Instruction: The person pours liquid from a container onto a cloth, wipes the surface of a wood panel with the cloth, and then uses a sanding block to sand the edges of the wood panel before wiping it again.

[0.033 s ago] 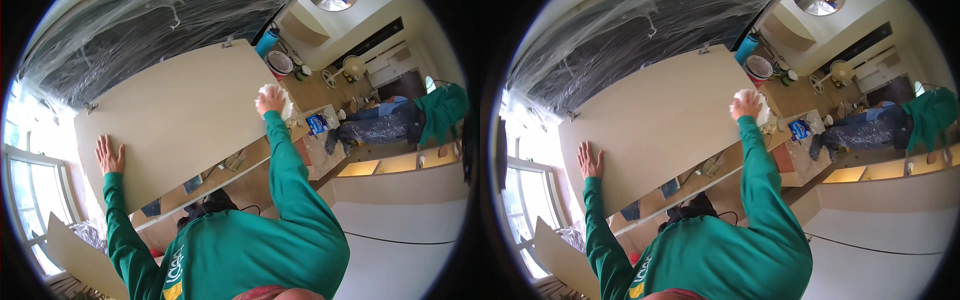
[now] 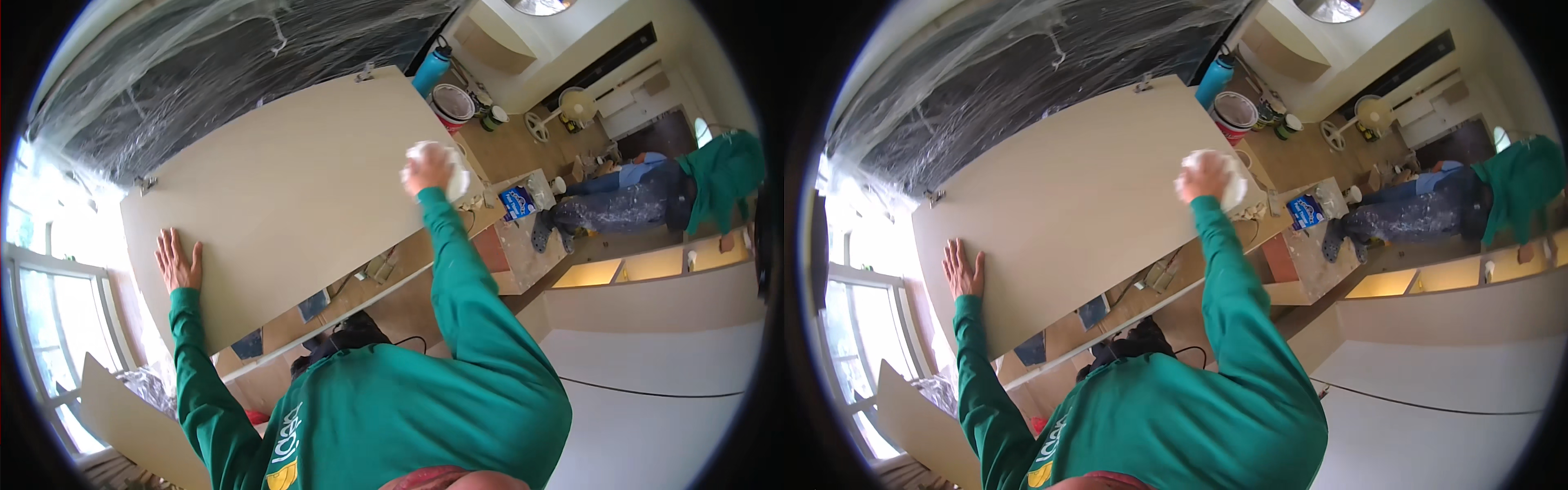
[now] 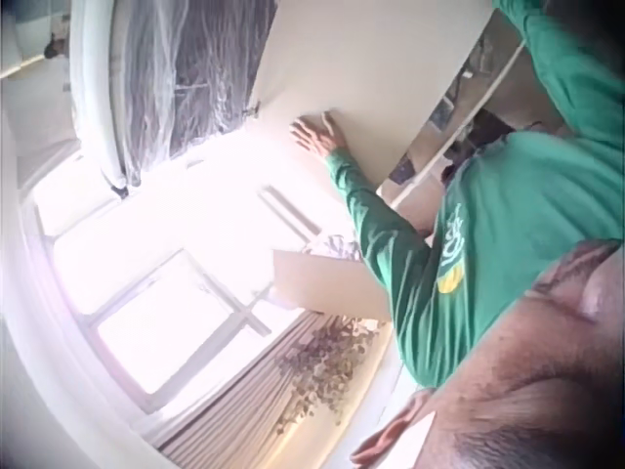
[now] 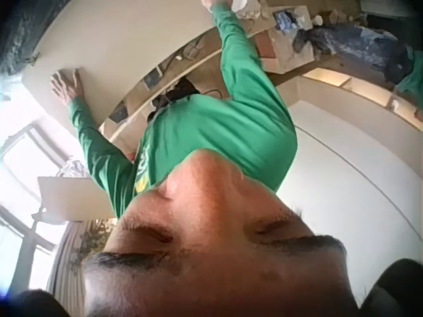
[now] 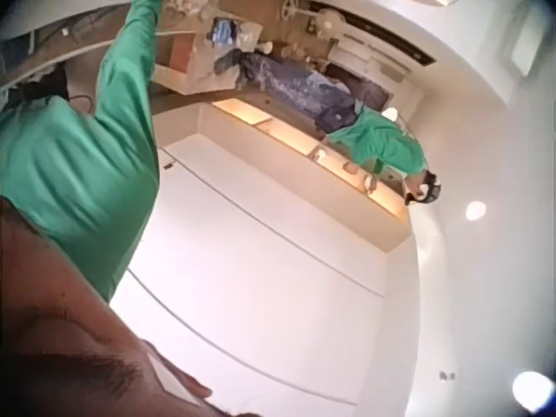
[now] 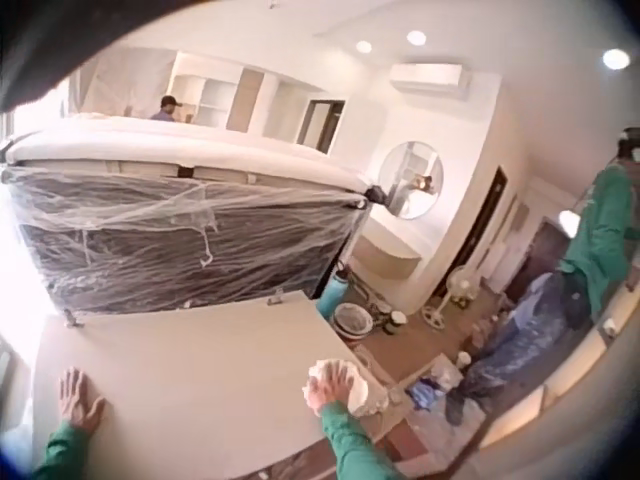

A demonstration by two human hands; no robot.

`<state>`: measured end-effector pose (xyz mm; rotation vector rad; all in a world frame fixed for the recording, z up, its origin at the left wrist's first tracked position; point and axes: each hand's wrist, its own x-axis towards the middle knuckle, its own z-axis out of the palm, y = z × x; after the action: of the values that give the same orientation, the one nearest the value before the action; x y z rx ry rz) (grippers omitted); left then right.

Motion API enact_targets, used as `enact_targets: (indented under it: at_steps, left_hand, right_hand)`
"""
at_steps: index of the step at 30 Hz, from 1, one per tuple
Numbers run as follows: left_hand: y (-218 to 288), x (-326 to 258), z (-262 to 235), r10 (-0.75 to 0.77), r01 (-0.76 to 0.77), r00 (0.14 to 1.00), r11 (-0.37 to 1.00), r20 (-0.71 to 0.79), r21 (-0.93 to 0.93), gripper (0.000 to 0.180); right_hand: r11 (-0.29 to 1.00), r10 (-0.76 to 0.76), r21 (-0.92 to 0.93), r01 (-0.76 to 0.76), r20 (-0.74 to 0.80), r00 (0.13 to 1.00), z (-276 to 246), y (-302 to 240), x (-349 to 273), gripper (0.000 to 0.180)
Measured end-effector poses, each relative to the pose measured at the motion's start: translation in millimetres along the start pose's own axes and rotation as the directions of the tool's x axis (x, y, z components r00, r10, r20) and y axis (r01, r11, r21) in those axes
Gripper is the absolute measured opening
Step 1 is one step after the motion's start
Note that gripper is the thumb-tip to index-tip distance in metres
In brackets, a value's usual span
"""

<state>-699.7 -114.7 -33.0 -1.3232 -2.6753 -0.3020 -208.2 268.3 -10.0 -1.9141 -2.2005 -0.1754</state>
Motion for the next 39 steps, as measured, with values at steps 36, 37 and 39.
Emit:
enact_targets:
  at_steps: [36, 37, 39]
  left_hand:
    - [-194.2, -317.0, -32.2, -0.831, 0.155, 0.547, 0.221, -0.103, -0.963, 0.047]
    - [-189.8, -310.3, -27.3, -0.843, 0.177, 0.528, -0.008, 0.102, -0.984, 0.059]
    - [-162.7, -286.7, -21.8, -0.783, 0.061, 0.571, -0.256, 0.244, -0.965, 0.072]
  right_hand:
    - [0.572, -0.797, 0.285, 0.769, -0.029, 0.603, -55.8, -173.5, -208.6, 0.077]
    - [0.496, -0.849, 0.309, 0.812, -0.026, 0.528, -61.5, -213.2, -240.9, 0.075]
    - [0.324, -0.937, 0.356, 0.876, -0.008, 0.35, -69.5, -290.5, -298.9, 0.071]
